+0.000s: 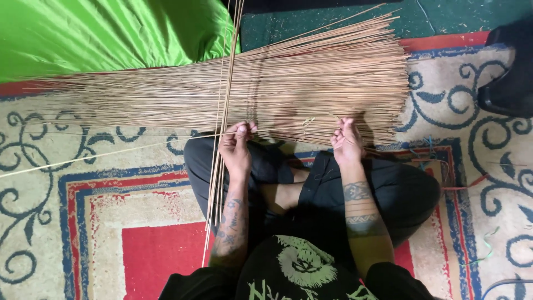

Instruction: Weaving thin wooden sticks through a set of vertical warp sticks to create a mat or broom.

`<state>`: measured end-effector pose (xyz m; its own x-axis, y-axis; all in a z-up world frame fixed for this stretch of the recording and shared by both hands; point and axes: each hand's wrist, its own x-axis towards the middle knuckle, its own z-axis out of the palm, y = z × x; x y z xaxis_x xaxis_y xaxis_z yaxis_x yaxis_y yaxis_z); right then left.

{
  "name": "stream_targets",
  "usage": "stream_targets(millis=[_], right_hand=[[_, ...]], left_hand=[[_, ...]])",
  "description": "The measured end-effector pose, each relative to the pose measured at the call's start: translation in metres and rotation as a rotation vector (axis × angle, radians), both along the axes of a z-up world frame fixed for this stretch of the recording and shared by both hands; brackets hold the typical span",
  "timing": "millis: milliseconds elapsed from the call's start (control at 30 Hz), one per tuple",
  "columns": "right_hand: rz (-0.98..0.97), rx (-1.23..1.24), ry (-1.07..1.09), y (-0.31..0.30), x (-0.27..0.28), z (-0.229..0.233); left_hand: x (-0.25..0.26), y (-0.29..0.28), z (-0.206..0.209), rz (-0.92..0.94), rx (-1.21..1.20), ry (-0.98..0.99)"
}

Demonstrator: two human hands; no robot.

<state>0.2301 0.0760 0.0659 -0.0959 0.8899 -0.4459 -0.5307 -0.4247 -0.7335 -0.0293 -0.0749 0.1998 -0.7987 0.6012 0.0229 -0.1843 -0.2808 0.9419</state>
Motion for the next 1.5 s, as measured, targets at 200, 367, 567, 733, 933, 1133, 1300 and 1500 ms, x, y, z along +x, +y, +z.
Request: stream_targets(millis=[200, 367, 567, 733, 933, 1133, 1300, 1500], right_hand=[[-0.314, 0.453, -0.928, -0.013, 0.001, 0.013], [0.267, 1.122, -0.988, -0.034, -0.037, 0.073], [0.297, 0.550, -0.432, -0.043, -0.034, 0.023], [0.078, 0.319, 0.100, -0.020, -0.013, 0.038], [0.147, 0.299, 0.196, -0.020, -0.009, 0.054], [0.190, 0.244, 0.260, -0.020, -0.007, 0.038], [0.197, 0.170, 0.186, -0.018, -0.011, 0.034], [0.315, 0.075, 0.148, -0.025, -0.018, 0.013]], left_hand=[[-0.010, 0.000, 0.020, 0.024, -0.002, 0.030], [-0.019, 0.006, 0.021, 0.039, 0.047, 0.031], [0.002, 0.002, 0.039, -0.010, 0.049, 0.238], [0.051, 0.012, -0.017, -0.245, -0.178, 0.290], [0.115, 0.007, -0.042, -0.678, -0.511, 0.456], [0.128, 0.003, -0.032, -0.654, -0.527, 0.429], [0.113, -0.001, -0.017, -0.480, -0.476, 0.286], [0.093, -0.005, -0.028, -0.164, -0.194, 0.220]])
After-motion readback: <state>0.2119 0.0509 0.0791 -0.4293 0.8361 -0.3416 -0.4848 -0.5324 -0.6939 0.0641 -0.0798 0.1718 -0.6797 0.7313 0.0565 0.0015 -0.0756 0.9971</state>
